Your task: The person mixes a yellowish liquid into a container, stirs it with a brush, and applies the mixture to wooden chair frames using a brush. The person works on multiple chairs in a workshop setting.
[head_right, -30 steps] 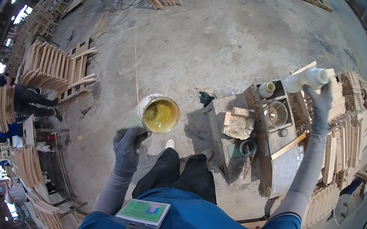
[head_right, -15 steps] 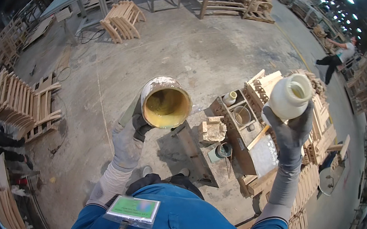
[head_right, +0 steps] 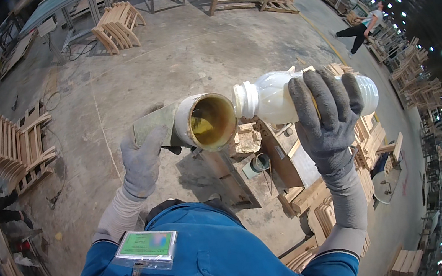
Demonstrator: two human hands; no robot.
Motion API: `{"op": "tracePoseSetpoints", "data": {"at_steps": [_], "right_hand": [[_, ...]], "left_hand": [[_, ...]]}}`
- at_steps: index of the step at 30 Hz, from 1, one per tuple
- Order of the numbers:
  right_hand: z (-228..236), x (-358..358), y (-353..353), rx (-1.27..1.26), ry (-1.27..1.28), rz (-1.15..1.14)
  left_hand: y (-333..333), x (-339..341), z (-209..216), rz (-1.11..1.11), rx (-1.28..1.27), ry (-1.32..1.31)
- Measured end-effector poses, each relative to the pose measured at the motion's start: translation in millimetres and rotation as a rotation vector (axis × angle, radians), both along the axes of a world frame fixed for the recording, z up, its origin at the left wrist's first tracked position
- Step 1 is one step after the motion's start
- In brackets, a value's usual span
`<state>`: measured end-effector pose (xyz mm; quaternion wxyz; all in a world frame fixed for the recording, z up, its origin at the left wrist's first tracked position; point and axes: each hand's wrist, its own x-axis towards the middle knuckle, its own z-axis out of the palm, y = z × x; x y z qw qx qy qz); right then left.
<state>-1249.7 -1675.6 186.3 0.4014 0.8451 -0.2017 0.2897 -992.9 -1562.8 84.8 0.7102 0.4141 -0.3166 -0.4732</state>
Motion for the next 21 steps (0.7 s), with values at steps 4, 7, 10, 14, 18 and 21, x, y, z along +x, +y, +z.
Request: {"op": "tracePoseSetpoints", "data": {"at_steps": [4, 7, 10, 14, 18, 21], "right_hand": [[0, 4, 5, 0.017, 0.010, -0.018], [-3, 4, 6, 0.016, 0.020, -0.032], [-2, 3, 9, 0.051, 0.030, -0.073], [0, 2, 11, 0.070, 0.053, -0.095], [-2, 1, 12, 0.060, 0.062, -0.123], [-3, -1, 9, 0.051, 0.064, -0.135]], "left_hand": [[-3, 3, 8, -0.025, 0.015, -0.112], [-9, 4, 4, 0.003, -0.023, -0.218], [-16, 3, 4, 0.041, -0.072, -0.278], [-25, 4, -5, 0.046, -0.132, -0.275], [-31, 5, -8, 0.063, -0.136, -0.390], [-34, 5, -10, 0.068, -0.143, -0.400]]}}
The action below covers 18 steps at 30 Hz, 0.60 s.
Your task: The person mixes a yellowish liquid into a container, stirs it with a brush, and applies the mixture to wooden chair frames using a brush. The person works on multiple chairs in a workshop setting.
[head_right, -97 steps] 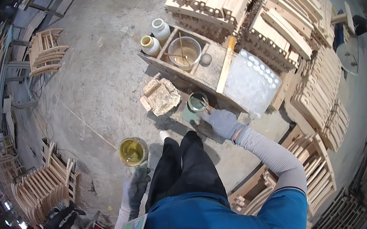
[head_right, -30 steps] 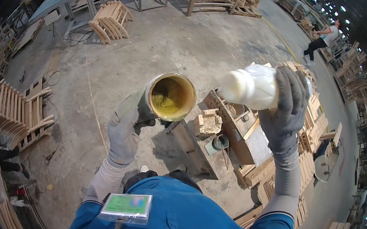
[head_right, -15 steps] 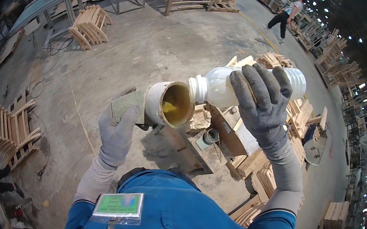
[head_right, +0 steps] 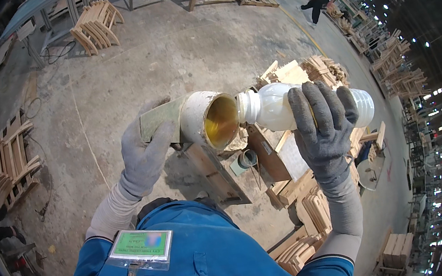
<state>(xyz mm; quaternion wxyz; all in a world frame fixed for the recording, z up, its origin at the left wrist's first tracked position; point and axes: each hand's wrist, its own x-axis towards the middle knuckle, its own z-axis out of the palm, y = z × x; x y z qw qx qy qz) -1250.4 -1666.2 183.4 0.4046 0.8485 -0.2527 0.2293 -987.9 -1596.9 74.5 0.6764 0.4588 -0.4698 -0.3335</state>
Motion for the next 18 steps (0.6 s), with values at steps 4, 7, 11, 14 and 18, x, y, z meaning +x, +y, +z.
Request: {"op": "tracePoseSetpoints", "data": {"at_steps": [4, 7, 11, 14, 18], "right_hand": [[2.2, 1.3, -0.7, -0.008, 0.065, -0.016], [2.0, 1.4, -1.3, -0.008, 0.084, -0.040], [0.4, 2.4, -3.0, -0.003, 0.089, -0.033], [0.5, 2.8, -4.1, 0.001, 0.092, -0.025], [2.5, 5.2, -2.4, 0.007, 0.103, -0.026]], "left_hand": [[-2.8, 1.6, 0.8, -0.010, 0.019, -0.011], [-7.3, 0.7, -3.2, -0.013, -0.003, -0.011], [-8.0, -0.8, -1.9, -0.035, 0.036, 0.021], [-9.2, -0.5, -2.3, -0.012, 0.025, -0.023], [-9.4, 2.0, -3.7, -0.027, -0.027, -0.099]]}}
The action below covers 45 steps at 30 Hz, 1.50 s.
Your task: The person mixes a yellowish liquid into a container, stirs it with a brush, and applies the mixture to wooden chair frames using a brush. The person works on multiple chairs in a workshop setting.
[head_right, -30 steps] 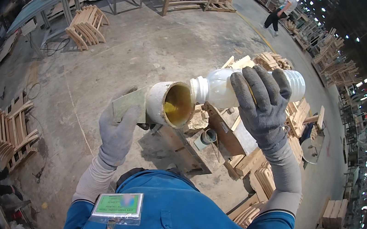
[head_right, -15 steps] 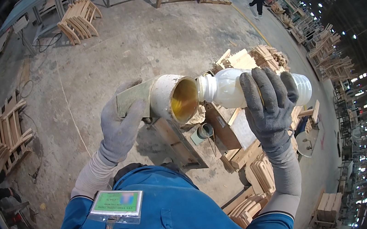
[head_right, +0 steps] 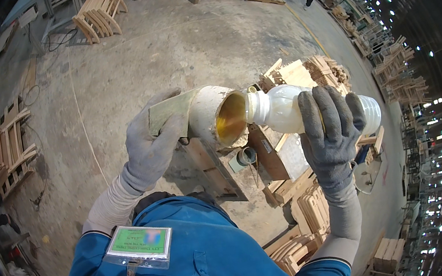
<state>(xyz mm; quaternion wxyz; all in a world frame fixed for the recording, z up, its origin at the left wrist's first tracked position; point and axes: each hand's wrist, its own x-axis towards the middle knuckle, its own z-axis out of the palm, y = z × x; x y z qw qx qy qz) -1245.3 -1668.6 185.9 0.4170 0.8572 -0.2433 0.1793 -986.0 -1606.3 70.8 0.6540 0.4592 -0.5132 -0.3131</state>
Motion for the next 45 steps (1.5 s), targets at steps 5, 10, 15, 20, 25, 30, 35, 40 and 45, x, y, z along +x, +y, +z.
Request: {"op": "tracePoseSetpoints", "data": {"at_steps": [5, 10, 15, 20, 25, 30, 35, 40, 45], "right_hand": [[0, -1, 1, -0.015, 0.002, 0.002], [5, 1, 7, -0.035, 0.073, -0.016], [9, 2, 9, -0.049, 0.093, -0.015], [11, 4, 13, -0.052, 0.090, -0.010], [11, 5, 17, -0.053, 0.079, -0.006], [7, 2, 19, 0.037, -0.011, 0.009], [-2, 7, 26, 0.098, -0.124, -0.017], [-11, 3, 24, 0.102, -0.192, -0.013], [-14, -1, 23, 0.095, -0.196, 0.001]], "left_hand": [[3, 0, 4, -0.006, 0.023, 0.004], [3, -2, 0, 0.014, 0.034, 0.059], [5, 0, -3, 0.013, 0.001, 0.096], [9, 1, -2, -0.002, 0.012, 0.113], [11, 2, -2, 0.013, -0.012, 0.090], [12, 1, 1, -0.007, 0.005, 0.133], [13, 2, 0, -0.111, 0.047, 0.203], [15, 2, 4, -0.198, 0.120, 0.355], [14, 0, 3, -0.218, 0.163, 0.395]]}}
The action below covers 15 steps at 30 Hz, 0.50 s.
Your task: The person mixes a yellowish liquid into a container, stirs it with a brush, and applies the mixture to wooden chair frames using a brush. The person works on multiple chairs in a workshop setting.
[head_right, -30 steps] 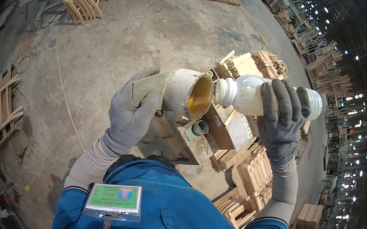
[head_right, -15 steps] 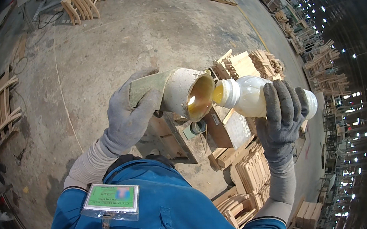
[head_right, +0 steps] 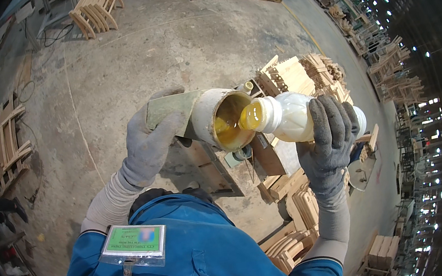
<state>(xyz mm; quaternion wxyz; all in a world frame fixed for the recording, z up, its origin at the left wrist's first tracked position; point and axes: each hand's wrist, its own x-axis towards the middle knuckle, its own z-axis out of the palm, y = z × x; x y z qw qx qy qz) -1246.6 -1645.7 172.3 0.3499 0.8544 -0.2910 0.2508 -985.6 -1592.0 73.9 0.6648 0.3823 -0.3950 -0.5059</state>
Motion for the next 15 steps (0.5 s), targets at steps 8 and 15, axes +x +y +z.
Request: {"op": "tracePoseSetpoints", "data": {"at_steps": [8, 15], "right_hand": [[0, -8, 1, -0.013, 0.009, 0.008], [-1, -8, 6, 0.057, -0.091, -0.013]], "left_hand": [[-2, -5, -7, 0.039, -0.063, 0.009], [2, -7, -9, -0.014, -0.044, 0.100]]}}
